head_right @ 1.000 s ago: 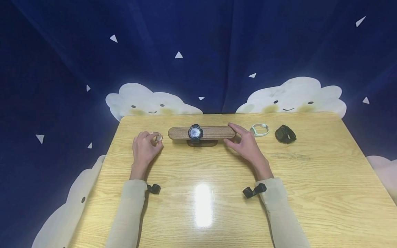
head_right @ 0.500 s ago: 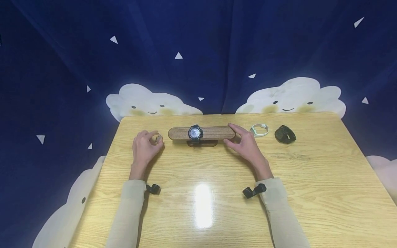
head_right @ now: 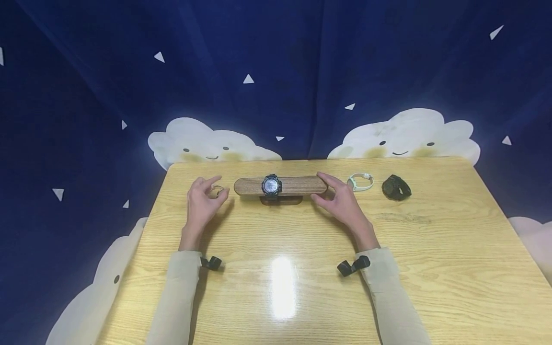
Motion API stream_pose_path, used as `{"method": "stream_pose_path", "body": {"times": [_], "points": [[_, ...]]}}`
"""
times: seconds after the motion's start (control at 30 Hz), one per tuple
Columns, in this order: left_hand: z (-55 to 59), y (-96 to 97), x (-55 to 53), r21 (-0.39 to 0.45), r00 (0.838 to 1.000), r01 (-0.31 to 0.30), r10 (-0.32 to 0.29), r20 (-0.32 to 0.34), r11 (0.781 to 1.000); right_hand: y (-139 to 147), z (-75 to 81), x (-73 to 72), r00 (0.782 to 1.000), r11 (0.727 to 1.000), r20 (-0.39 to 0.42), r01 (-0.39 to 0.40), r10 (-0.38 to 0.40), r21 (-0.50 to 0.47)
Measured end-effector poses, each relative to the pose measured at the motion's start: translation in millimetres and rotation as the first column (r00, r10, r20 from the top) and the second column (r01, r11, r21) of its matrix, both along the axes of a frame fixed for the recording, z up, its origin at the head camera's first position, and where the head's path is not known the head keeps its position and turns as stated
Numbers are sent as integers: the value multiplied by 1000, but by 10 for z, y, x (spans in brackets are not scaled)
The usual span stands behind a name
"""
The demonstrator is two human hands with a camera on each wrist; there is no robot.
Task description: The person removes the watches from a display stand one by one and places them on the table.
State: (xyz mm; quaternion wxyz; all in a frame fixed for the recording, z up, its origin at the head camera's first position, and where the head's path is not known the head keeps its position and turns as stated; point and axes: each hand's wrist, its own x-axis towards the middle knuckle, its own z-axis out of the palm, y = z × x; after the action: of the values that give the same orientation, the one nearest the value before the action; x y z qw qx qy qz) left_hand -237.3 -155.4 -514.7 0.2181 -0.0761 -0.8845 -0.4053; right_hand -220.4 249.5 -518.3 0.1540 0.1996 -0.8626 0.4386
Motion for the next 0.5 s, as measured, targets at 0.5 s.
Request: {"method": "stream_pose_path", "body": {"times": [0.5], "points": [[231, 256, 91, 152, 990, 143, -142, -16, 978, 3, -10, -2, 1000, 1000, -5, 9, -9, 10]]}}
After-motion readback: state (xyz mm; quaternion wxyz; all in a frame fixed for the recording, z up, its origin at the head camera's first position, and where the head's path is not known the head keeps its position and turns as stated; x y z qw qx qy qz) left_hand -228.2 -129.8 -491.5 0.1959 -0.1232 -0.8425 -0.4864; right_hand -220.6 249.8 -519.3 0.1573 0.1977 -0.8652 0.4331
